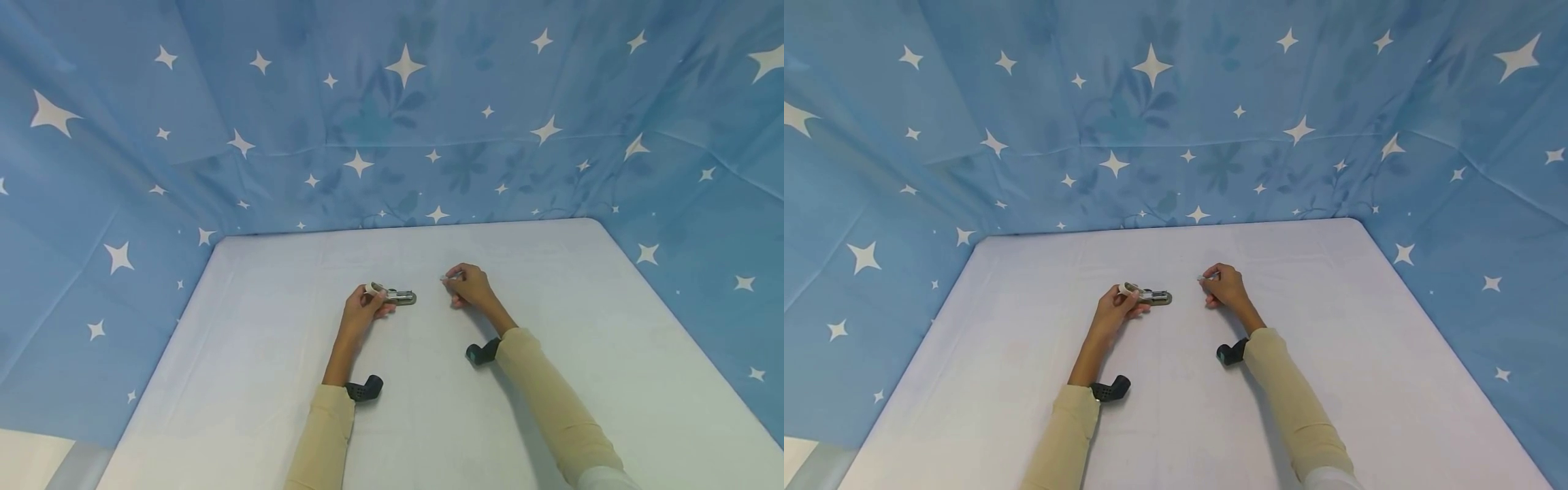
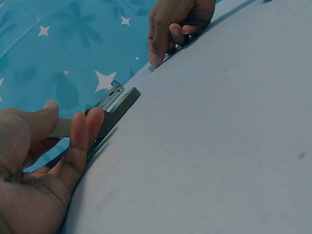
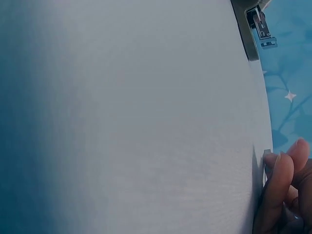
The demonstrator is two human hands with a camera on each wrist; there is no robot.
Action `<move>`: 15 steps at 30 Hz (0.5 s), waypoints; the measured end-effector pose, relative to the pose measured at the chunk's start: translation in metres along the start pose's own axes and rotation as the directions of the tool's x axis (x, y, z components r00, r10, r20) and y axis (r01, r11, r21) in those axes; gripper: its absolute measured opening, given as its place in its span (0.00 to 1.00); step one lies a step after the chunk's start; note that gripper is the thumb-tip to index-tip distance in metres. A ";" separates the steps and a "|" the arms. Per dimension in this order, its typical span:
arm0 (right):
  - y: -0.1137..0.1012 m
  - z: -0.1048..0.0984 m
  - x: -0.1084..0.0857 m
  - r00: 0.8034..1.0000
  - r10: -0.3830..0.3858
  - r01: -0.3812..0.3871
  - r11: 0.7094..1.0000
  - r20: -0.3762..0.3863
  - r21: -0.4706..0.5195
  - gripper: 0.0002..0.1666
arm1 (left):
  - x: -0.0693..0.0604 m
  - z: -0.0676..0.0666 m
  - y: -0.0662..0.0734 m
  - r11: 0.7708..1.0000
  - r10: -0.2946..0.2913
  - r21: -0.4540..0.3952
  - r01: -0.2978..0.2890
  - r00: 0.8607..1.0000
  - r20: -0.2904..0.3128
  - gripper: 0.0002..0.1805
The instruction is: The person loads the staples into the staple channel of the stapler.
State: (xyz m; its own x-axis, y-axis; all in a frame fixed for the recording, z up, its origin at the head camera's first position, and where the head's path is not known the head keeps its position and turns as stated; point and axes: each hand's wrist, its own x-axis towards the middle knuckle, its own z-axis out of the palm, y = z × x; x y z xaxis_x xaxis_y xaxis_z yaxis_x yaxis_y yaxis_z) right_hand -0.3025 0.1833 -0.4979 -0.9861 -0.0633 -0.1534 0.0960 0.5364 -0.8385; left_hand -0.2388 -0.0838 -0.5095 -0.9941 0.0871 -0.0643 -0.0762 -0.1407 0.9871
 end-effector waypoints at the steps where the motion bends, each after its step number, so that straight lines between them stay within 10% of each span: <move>1: 0.000 0.000 0.000 1.000 0.003 -0.003 1.000 0.000 0.001 0.16 | 0.000 0.000 0.000 1.000 0.001 -0.001 -0.001 1.000 0.000 0.17; 15: -0.001 0.001 0.001 0.999 0.051 -0.051 0.999 0.006 0.007 0.18 | -0.001 0.001 0.000 1.000 0.011 0.019 -0.011 1.000 -0.005 0.18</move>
State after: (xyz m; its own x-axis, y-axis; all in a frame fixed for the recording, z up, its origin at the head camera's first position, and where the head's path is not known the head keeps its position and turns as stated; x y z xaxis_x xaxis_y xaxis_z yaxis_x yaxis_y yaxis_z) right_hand -0.3039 0.1818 -0.4982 -0.9792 -0.0407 -0.1989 0.1471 0.5333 -0.8331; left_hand -0.2377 -0.0826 -0.5089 -0.9953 0.0803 -0.0540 -0.0637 -0.1228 0.9904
